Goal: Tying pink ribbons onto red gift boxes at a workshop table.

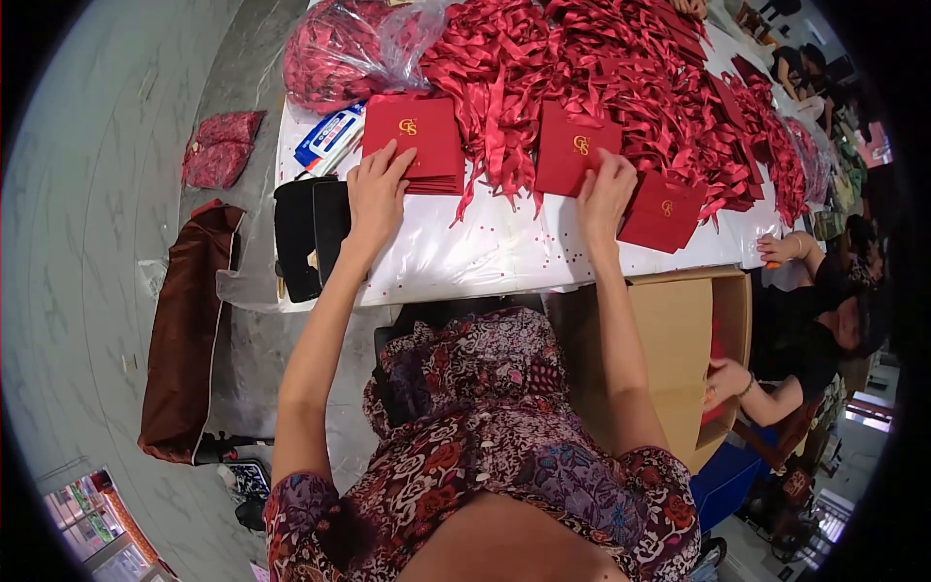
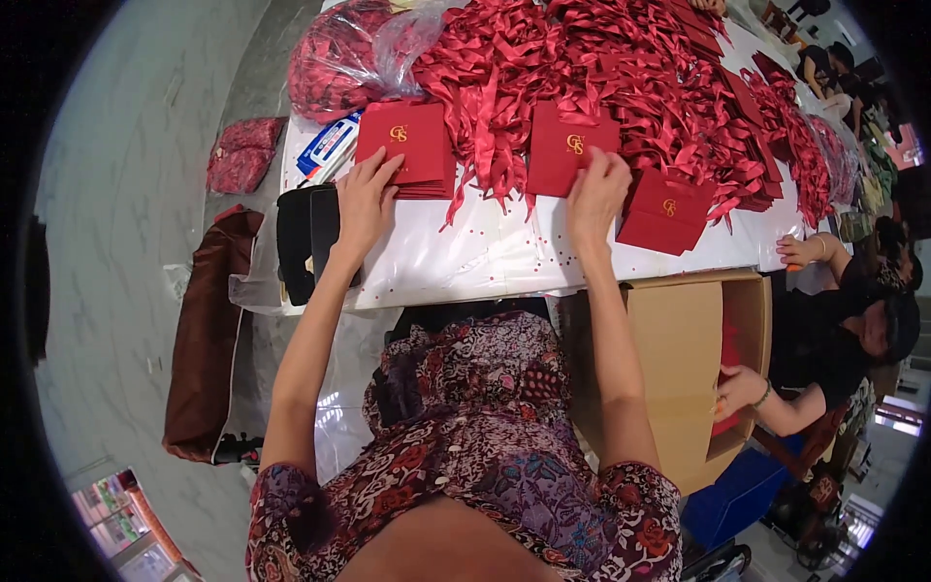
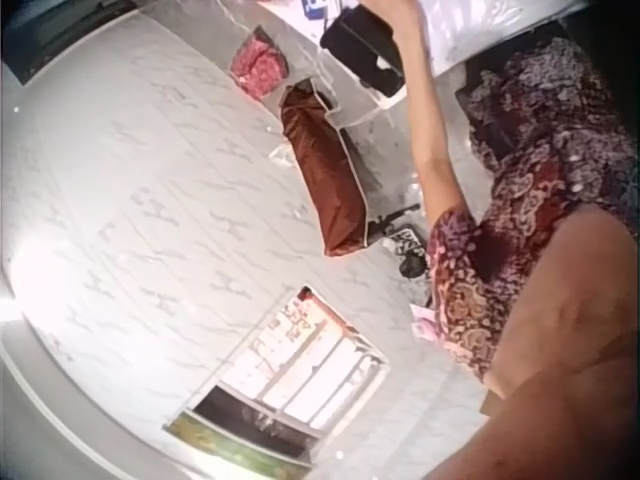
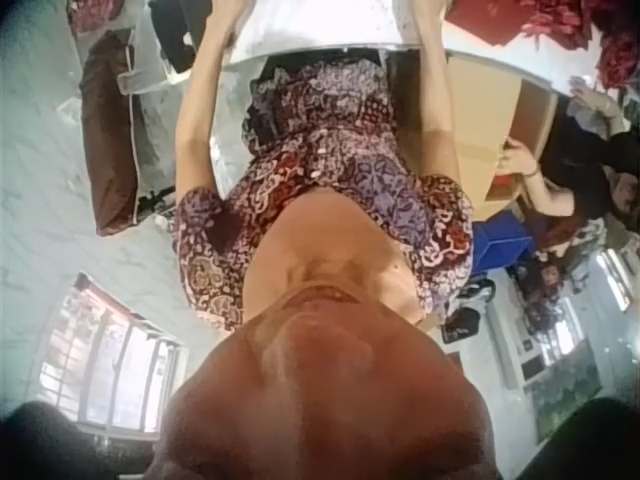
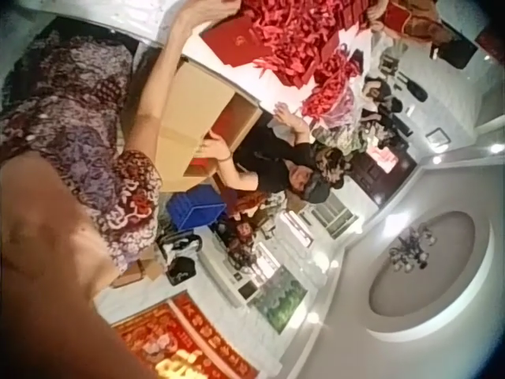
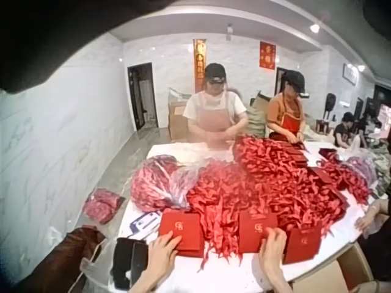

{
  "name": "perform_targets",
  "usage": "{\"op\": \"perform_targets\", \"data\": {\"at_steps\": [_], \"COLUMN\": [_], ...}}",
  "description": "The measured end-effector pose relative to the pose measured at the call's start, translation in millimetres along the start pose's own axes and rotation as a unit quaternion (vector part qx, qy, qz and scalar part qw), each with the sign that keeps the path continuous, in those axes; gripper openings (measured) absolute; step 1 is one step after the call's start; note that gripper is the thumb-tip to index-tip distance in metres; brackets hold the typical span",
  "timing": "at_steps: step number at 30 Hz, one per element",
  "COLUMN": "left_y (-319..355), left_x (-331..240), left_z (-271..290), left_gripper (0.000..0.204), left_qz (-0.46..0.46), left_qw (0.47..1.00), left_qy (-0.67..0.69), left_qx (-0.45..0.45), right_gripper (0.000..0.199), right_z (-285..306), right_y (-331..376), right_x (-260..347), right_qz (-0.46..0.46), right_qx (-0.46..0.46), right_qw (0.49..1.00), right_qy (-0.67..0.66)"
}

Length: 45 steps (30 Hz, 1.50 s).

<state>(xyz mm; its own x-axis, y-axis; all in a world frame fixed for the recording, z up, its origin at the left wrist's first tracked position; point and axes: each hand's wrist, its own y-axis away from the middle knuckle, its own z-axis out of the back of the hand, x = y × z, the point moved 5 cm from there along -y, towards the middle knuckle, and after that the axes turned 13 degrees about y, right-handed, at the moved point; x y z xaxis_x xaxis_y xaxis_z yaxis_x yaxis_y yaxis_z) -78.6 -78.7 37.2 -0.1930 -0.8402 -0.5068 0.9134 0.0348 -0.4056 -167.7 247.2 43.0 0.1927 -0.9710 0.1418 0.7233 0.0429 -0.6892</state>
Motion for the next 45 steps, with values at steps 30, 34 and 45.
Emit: {"op": "perform_targets", "data": {"at_steps": [30,34,45], "left_y": [124,78,46], "left_x": [-74,-65,-65], "left_z": [-5,-11,-28], "left_gripper": [0.035,0.042,0.052], "left_qz": [-0.016,-0.005,-0.022], "left_qw": [0.981,0.993,0.988], "left_qy": [0.183,0.116,0.1], "left_qx": [0.061,0.029,0.114], "right_gripper": [0.012,0.013,0.014], "right_z": [112,157,20], "right_y": [4,5,86], "right_x": [47,52,94], "right_qz": [0.02,0.033,-0.085], "right_qx": [0.016,0.019,0.422], "right_qw": [0.813,0.718,0.803], "right_qy": [-0.581,-0.695,-0.414]}}
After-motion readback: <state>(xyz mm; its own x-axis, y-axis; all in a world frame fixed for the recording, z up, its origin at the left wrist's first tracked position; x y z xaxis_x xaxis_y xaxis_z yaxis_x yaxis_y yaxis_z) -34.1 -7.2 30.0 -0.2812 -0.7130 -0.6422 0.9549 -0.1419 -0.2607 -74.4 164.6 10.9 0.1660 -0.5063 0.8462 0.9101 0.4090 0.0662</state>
